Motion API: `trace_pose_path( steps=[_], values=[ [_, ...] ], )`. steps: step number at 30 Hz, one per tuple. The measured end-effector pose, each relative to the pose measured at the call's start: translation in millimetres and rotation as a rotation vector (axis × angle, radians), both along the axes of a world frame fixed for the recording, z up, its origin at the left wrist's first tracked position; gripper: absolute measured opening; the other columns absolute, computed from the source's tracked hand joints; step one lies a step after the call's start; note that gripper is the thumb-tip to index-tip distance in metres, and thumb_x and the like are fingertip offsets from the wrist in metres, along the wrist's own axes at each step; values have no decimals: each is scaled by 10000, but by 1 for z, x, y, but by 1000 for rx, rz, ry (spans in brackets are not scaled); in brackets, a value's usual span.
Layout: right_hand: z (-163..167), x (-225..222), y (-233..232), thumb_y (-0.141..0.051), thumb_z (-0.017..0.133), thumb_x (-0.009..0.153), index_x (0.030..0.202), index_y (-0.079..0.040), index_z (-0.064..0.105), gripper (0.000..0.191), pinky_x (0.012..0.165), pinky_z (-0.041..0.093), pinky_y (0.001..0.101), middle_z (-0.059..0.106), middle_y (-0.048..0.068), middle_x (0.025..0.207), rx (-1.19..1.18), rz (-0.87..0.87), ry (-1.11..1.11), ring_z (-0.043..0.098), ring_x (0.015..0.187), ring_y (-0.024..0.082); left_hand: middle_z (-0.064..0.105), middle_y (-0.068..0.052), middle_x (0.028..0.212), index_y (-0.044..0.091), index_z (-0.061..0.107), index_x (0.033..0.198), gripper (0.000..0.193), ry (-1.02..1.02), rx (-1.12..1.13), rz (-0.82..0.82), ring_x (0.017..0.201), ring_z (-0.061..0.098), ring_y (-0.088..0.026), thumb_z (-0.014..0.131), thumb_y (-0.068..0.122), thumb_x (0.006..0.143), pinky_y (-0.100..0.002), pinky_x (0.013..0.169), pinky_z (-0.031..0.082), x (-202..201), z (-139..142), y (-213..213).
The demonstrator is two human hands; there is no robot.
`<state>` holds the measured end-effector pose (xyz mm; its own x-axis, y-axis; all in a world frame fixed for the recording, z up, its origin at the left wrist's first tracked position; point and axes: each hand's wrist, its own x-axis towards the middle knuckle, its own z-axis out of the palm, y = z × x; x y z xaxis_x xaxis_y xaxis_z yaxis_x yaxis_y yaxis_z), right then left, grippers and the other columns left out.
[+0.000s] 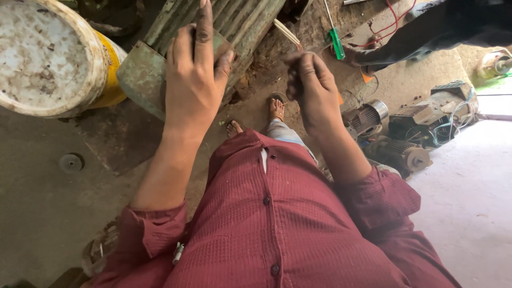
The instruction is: The person works on an electric motor mounted on a workbench. They hold the motor steady while using a long screwdriver on it, handle a small metal mounting plate and fit it against the motor, then use pliers to work on wires and small components near the motor's terminal area.
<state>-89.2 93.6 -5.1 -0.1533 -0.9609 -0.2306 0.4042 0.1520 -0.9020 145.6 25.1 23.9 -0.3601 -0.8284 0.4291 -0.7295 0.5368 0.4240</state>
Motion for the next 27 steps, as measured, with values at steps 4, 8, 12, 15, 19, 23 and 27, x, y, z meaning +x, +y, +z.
trace_pose_path(
  steps=[4, 8, 12, 15, 19, 23, 27],
  values=[
    [17, 9, -5, -162, 567, 1056, 1291, -61, 601, 259, 827, 539, 245, 678, 38, 1085, 17, 88, 48, 620, 898, 87, 503, -169, 1341, 145, 188, 1647, 816, 0, 8, -10, 1266, 569, -346, 752, 189, 1059, -465, 1088, 511, 0, -1, 0],
    [24, 17, -11, -143, 614, 1068, 1262, -62, 592, 211, 764, 511, 237, 714, 58, 1091, -24, 98, 34, 584, 845, 78, 496, -170, 1337, 131, 195, 1644, 810, -12, 7, -19, 1272, 563, -349, 751, 182, 1058, -470, 1089, 507, 1, -2, 0],
    [21, 23, -13, -123, 666, 1098, 1242, -44, 677, 165, 749, 445, 211, 670, 21, 1053, -41, 151, 258, 567, 904, 54, 496, -166, 1334, 140, 199, 1645, 799, 7, 22, -17, 1267, 564, -340, 748, 191, 1067, -459, 1096, 511, 0, -3, -1],
    [19, 31, -17, -55, 685, 1063, 1209, -49, 688, 146, 944, 535, 217, 697, 3, 1113, -168, 147, 276, 635, 1044, 46, 504, -157, 1370, 137, 203, 1643, 789, -6, 36, -5, 1244, 566, -329, 768, 233, 1101, -463, 1078, 512, -2, -2, 0],
    [26, 39, -19, -15, 704, 1025, 1185, -57, 716, 167, 818, 540, 216, 709, 5, 1075, -271, 132, 658, 653, 937, 41, 503, -156, 1332, 139, 200, 1644, 788, 5, 50, -17, 1241, 558, -331, 765, 231, 1102, -463, 1093, 511, -2, 0, 1],
    [31, 45, -25, -61, 775, 971, 1139, -75, 732, 173, 694, 497, 222, 728, 15, 958, -180, 104, 847, 599, 770, 56, 495, -166, 1337, 125, 200, 1639, 791, -16, 22, -16, 1254, 548, -337, 749, 214, 1078, -462, 1094, 508, -2, 1, 0],
    [27, 47, -32, -81, 814, 930, 1078, -96, 782, 152, 626, 472, 258, 763, 10, 956, -215, 104, 938, 611, 698, 110, 492, -163, 1314, 104, 203, 1641, 785, -21, 29, -17, 1267, 544, -336, 738, 192, 1073, -467, 1106, 507, -2, 3, 1]
  ],
)
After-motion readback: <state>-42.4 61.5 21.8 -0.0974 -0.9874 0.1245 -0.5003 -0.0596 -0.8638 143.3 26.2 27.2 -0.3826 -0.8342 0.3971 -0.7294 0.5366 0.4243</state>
